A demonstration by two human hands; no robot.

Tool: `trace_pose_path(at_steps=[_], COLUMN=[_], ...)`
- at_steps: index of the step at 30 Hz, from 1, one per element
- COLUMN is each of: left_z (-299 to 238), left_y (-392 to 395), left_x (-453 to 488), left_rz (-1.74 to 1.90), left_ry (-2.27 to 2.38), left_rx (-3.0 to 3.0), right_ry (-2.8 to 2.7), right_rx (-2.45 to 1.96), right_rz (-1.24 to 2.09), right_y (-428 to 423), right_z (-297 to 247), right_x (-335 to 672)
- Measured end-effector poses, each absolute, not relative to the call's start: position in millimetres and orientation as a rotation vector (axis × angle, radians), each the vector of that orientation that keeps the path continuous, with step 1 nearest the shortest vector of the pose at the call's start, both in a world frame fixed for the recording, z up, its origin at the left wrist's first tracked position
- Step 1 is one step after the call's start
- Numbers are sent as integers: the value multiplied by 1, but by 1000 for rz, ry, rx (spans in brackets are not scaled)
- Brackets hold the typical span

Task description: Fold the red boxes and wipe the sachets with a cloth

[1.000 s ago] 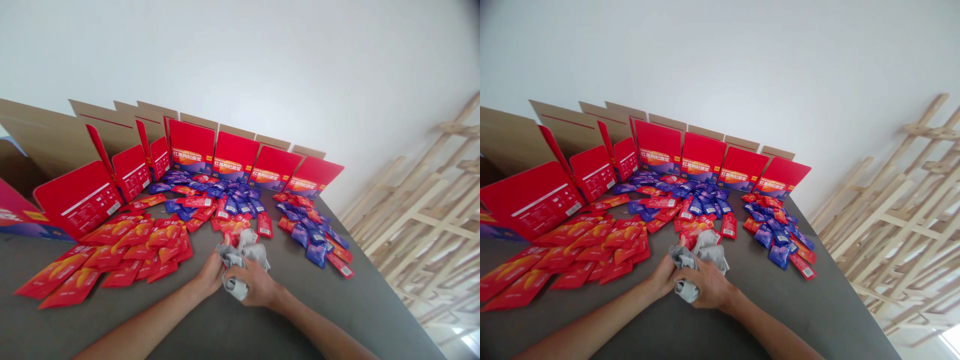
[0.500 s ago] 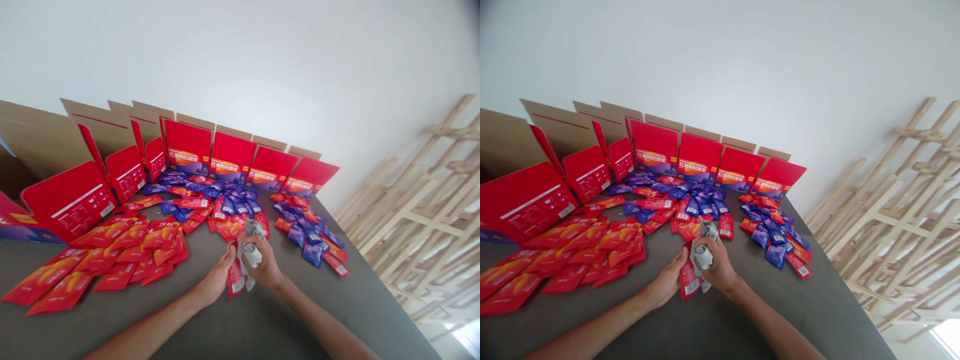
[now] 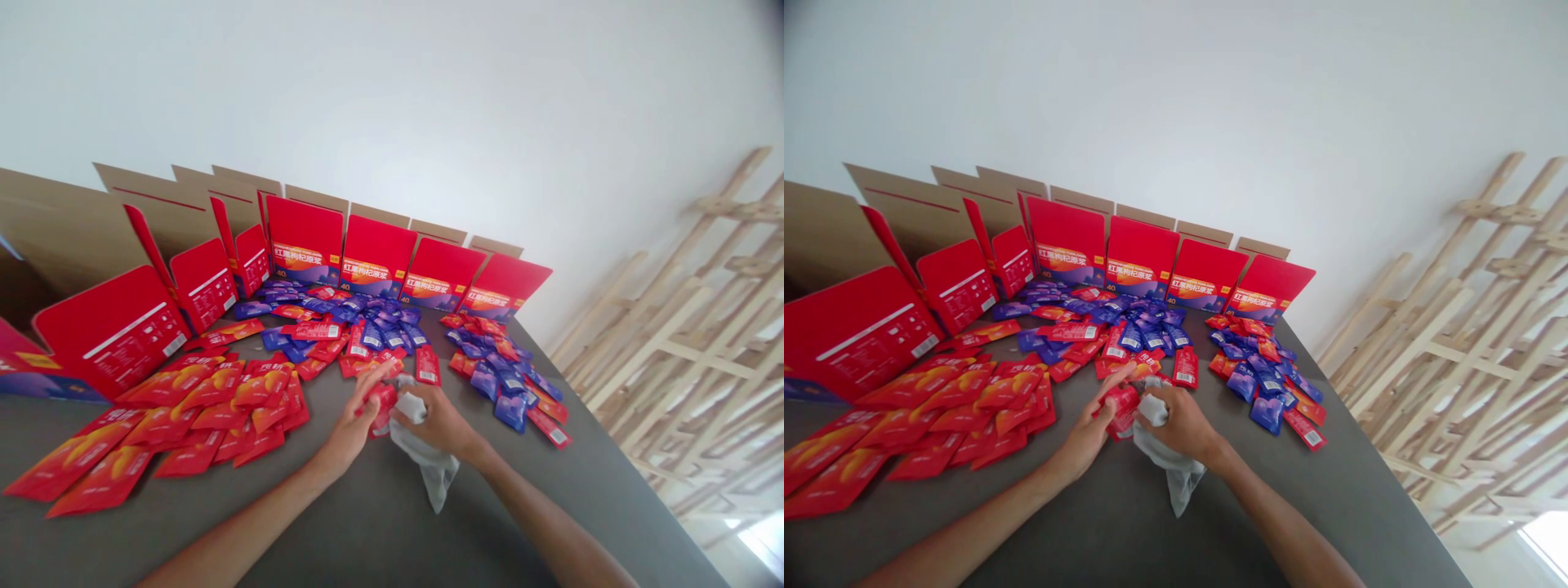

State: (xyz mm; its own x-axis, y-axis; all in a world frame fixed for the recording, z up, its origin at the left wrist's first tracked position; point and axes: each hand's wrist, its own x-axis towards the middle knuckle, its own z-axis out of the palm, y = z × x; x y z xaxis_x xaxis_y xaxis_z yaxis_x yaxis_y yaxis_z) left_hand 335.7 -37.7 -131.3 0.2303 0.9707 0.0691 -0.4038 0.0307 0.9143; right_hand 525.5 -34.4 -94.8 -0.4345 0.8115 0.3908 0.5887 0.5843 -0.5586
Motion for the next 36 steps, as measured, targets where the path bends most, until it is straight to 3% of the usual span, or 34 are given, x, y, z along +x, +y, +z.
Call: trace_pose_path(at_steps=[7, 11, 15, 20, 26, 30, 36], left_z=[-144, -162, -167, -151, -144, -152, -158], left_y=[-28, -21, -20, -23, -19, -18, -15], left_x=[336, 335, 333, 327, 321, 321, 319], left_rz=[1200, 1129, 1053, 1042, 1102, 1083, 1038], left_ry=[777, 814, 873, 935, 977, 1015, 1236], left_rx=[1219, 1255, 1343, 1473, 1900, 1998, 2181], right_ry=[-1721, -1655, -1882, -2065, -2103, -2124, -2202], right_rx=[-1652, -2126, -2457, -2494, -2469, -2374, -2187], right_rz=[-561, -832, -724, -536, -443, -433, -6], right_y=[11, 49, 76, 85, 79, 64, 46], right_z=[-24, -12, -38, -71, -57, -44, -60], right_x=[656, 723, 747, 749, 740, 698, 587])
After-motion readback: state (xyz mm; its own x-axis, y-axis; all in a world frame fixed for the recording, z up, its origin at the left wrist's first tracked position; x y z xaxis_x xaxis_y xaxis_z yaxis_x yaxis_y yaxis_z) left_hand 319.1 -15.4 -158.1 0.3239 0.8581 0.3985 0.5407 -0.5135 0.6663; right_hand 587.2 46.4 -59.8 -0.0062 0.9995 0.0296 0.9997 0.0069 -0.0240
